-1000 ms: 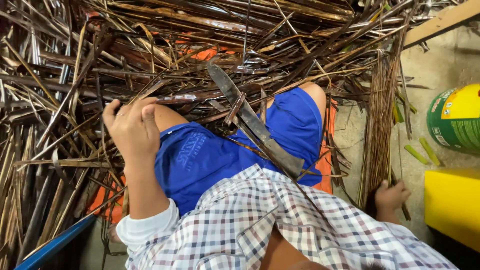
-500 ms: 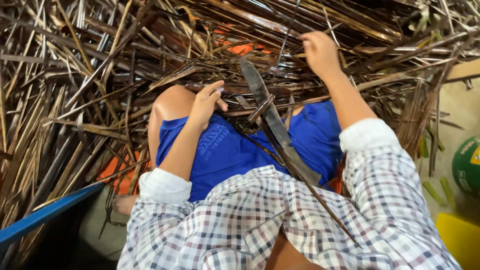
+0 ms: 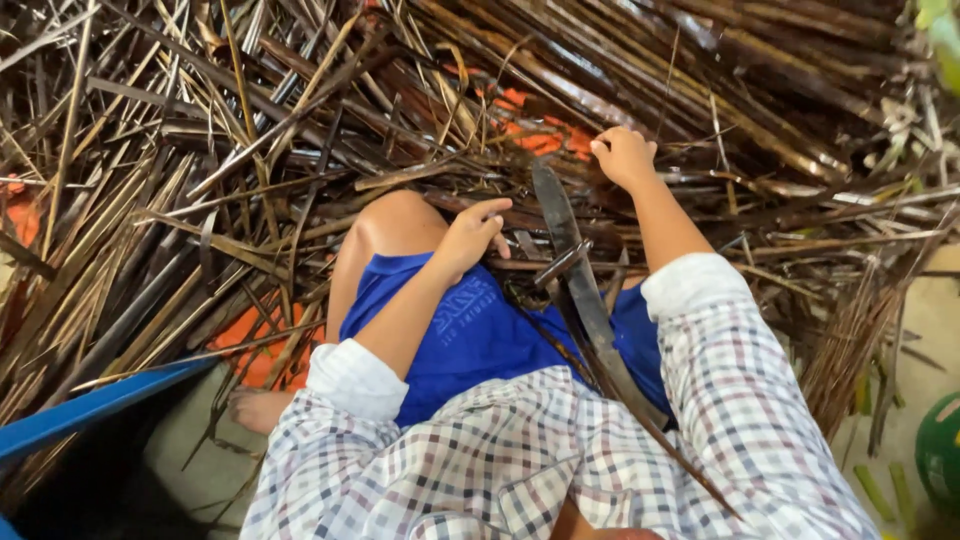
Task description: Stripping the leafy parts from palm fronds using a machete while sitting on the floor.
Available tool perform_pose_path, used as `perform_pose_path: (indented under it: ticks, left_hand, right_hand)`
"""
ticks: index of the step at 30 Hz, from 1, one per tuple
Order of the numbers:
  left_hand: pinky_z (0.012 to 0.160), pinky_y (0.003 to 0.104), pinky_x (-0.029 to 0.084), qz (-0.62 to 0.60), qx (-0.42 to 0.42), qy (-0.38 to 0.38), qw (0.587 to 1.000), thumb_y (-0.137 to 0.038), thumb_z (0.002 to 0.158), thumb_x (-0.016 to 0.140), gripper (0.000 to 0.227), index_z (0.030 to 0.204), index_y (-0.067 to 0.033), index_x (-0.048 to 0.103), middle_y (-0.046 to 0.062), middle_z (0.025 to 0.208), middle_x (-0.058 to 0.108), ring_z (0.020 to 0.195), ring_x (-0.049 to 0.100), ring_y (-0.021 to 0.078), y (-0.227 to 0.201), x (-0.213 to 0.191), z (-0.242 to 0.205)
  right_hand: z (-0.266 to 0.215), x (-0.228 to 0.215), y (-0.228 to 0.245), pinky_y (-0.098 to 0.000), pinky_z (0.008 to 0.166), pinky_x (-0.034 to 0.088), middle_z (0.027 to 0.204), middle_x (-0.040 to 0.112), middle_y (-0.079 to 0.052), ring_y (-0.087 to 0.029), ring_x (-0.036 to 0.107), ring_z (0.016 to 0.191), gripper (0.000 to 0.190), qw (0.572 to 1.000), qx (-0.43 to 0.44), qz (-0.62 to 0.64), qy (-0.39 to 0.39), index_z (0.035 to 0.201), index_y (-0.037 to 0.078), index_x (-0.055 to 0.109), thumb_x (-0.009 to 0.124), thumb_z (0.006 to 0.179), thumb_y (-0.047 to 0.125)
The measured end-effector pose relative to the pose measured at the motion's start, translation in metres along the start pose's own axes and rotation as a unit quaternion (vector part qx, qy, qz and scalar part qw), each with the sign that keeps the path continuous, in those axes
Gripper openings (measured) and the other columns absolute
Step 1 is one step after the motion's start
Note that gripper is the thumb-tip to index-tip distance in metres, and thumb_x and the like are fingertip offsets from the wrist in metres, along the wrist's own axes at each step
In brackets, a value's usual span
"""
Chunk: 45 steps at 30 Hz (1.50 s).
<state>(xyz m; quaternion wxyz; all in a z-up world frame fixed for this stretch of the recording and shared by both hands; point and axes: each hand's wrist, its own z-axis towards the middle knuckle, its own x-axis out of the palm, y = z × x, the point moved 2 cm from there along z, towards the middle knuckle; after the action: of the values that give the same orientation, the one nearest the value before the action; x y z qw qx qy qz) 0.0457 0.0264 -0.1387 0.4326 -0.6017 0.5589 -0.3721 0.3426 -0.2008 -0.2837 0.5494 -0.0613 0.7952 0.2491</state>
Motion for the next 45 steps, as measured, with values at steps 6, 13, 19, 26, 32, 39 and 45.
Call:
perform_pose_path:
  ticks: [6,13,19,26,32,39,45]
  left_hand:
    - [0.078,0.023,0.049,0.036,-0.032,0.027,0.998,-0.022,0.104,0.046,0.043,0.144,-0.0174,0.060,0.005,0.064,0.074,0.067,0.066,0.0108,-0.016,0.001,-0.002]
    - [0.060,0.030,0.038,0.123,0.067,0.018,0.990,-0.029,0.105,0.050,0.042,0.143,-0.0148,0.058,-0.002,0.087,0.068,0.063,0.048,0.0106,-0.013,0.017,-0.003]
    - [0.093,0.034,0.052,-0.019,0.169,-0.083,0.982,-0.043,0.104,0.049,0.040,0.128,-0.0136,0.062,0.003,0.119,0.064,0.107,0.063,0.0162,-0.028,0.038,-0.016]
    - [0.093,0.034,0.044,0.049,0.183,0.003,0.982,-0.048,0.106,0.043,0.044,0.109,-0.0098,0.065,0.005,0.107,0.062,0.104,0.060,0.0178,-0.009,0.056,-0.023]
    - [0.051,0.028,0.059,-0.132,0.069,0.147,0.978,-0.012,0.098,0.068,0.032,0.125,0.0052,0.066,0.017,0.081,0.073,0.057,0.069,0.0153,0.002,0.073,-0.039]
    - [0.037,0.024,0.049,-0.116,0.116,-0.002,0.986,-0.022,0.110,0.046,0.027,0.121,-0.0023,0.061,0.012,0.058,0.065,0.040,0.062,0.0175,0.007,0.051,-0.020]
    - [0.032,0.026,0.048,-0.105,0.152,-0.034,0.982,-0.025,0.113,0.033,0.035,0.119,0.0010,0.056,0.015,0.065,0.063,0.036,0.060,0.0189,0.010,0.037,-0.005]
  right_hand:
    - [-0.052,-0.139,0.077,-0.0575,0.110,0.035,0.141,0.058,-0.017,-0.039,0.051,0.133,0.030,0.973,-0.146,0.050,-0.173,0.132,0.009,0.064,0.050,0.106,0.013]
    - [-0.146,-0.292,0.182,-0.0521,0.128,0.024,0.159,0.046,-0.018,-0.034,0.037,0.150,0.046,0.819,-0.348,0.102,-0.444,0.154,0.002,0.042,0.059,0.113,-0.010]
    - [-0.205,-0.321,0.193,-0.0447,0.101,0.058,0.120,0.058,-0.027,-0.036,0.062,0.115,0.049,0.758,-0.396,0.420,-0.303,0.146,0.000,0.043,0.042,0.107,-0.030]
    - [-0.205,-0.236,0.145,-0.0378,0.099,0.077,0.171,0.014,-0.012,-0.022,0.067,0.109,0.066,0.765,-0.115,0.578,-0.259,0.163,0.006,0.026,0.050,0.108,-0.019]
    - [-0.185,-0.152,0.066,-0.0250,0.085,0.073,0.158,0.039,-0.021,-0.010,0.064,0.097,0.065,0.835,-0.020,0.473,-0.280,0.164,0.014,0.026,0.054,0.108,-0.004]
    - [-0.196,-0.032,0.038,-0.0331,0.066,0.070,0.101,0.069,-0.018,-0.021,0.074,0.076,0.051,0.827,0.071,0.555,-0.047,0.153,0.003,0.030,0.050,0.110,0.023]
    - [-0.194,-0.024,0.049,-0.0343,0.059,0.066,0.087,0.074,-0.018,-0.024,0.076,0.071,0.038,0.935,0.048,0.345,0.061,0.126,0.001,0.061,0.061,0.105,0.033]
